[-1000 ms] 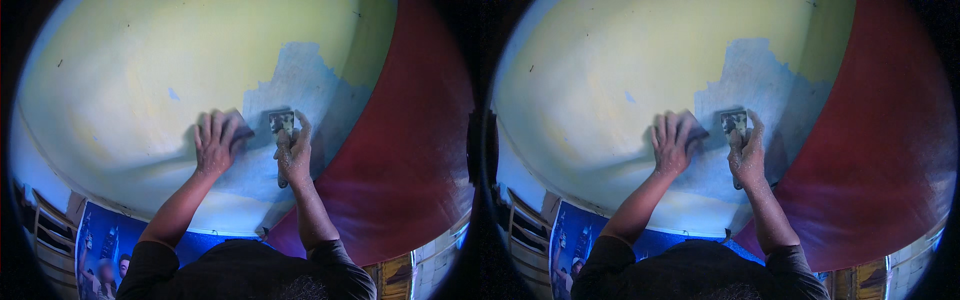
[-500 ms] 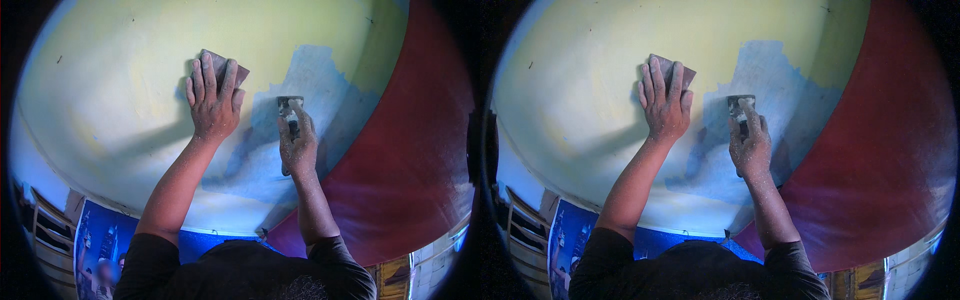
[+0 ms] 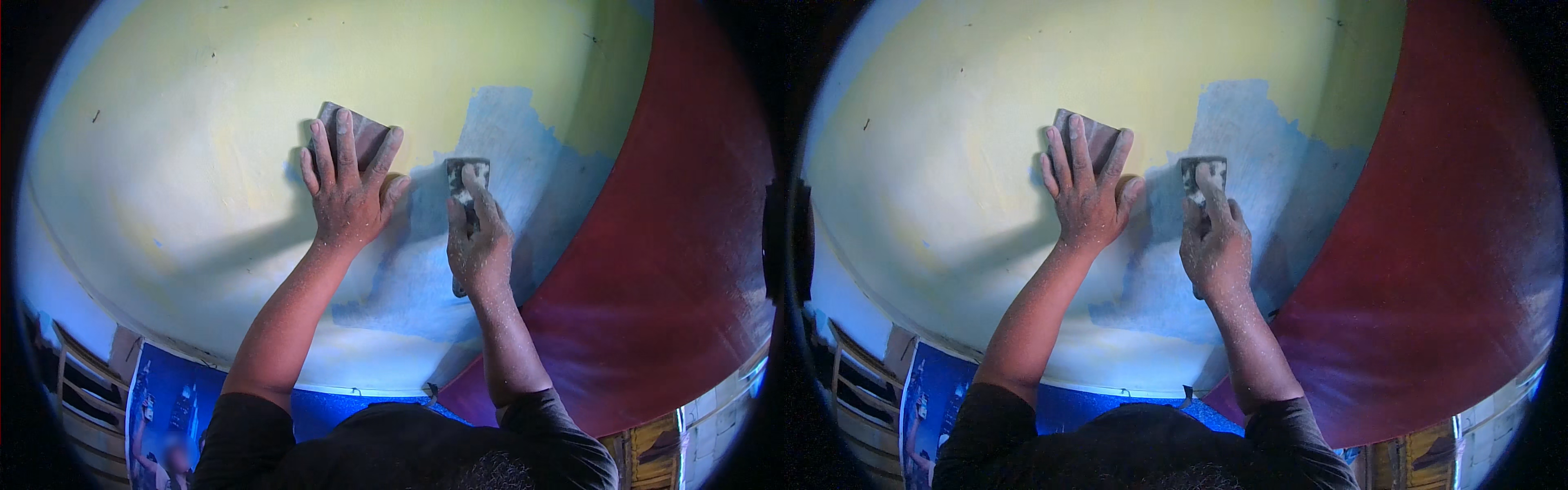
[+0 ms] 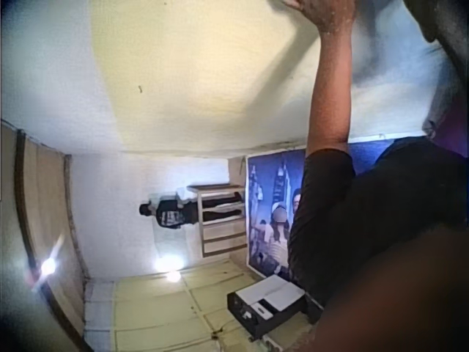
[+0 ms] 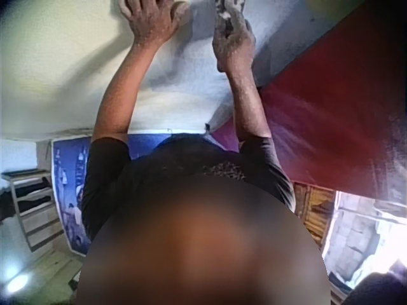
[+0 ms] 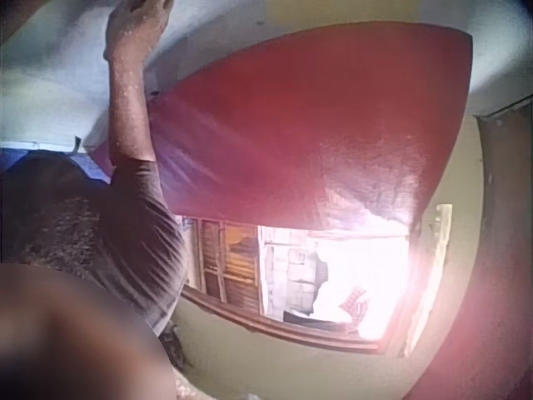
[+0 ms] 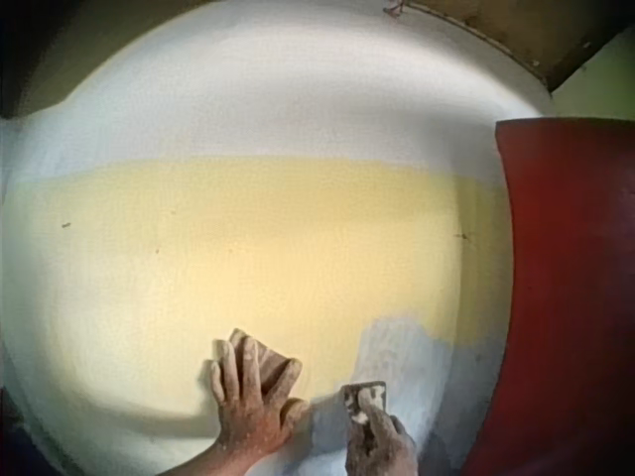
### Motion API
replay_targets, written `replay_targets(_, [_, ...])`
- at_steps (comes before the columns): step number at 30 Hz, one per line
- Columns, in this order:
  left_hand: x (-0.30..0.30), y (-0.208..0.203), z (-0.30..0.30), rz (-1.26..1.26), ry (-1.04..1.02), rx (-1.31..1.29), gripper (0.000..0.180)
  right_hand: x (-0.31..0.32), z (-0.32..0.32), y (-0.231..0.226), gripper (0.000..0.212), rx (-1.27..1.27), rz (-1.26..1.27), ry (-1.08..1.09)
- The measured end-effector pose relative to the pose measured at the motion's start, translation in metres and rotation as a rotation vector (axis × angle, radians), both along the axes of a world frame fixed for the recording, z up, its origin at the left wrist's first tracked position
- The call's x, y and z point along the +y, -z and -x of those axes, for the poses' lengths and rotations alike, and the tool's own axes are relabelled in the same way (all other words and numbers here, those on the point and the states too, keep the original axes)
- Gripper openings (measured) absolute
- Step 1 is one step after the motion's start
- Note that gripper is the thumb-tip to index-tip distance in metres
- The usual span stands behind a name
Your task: The person scrapes and sands a ceiling surface to smooth it for painting, using a scraper and sandpaper.
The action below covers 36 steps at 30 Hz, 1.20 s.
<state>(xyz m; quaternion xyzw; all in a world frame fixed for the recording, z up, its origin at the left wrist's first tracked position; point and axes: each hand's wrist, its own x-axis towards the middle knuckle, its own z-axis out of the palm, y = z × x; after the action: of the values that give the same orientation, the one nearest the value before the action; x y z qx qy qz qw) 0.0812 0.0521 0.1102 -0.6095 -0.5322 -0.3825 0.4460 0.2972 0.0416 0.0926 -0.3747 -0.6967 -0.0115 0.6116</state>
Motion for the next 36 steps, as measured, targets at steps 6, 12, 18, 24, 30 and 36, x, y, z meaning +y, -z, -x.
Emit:
replay_targets(6, [0.000,0.002,0.001,0.003,0.002,-0.025,0.068,-0.011,0.004,-0.013,0.049,0.026,0.094,-0.034])
replay_targets(12, [0.006,-0.002,-0.034,-0.042,0.066,-0.182,0.080,-0.007,0.013,-0.017,0.048,0.054,0.038,-0.034])
replay_targets(18, [0.001,0.000,-0.042,-0.029,0.099,-0.237,0.085,-0.017,0.012,-0.012,0.046,0.035,0.010,-0.003])
replay_targets(24, [0.000,0.002,-0.035,-0.069,0.037,-0.191,0.081,-0.027,0.018,-0.030,0.046,0.051,0.028,-0.025])
replay_targets(30, [0.007,0.007,-0.030,-0.073,0.058,-0.168,0.078,-0.016,0.023,-0.021,0.045,0.009,-0.048,0.018])
replay_targets(36, [0.011,0.009,-0.025,-0.076,0.061,-0.168,0.078,-0.023,0.027,-0.024,0.044,0.024,0.043,0.003])
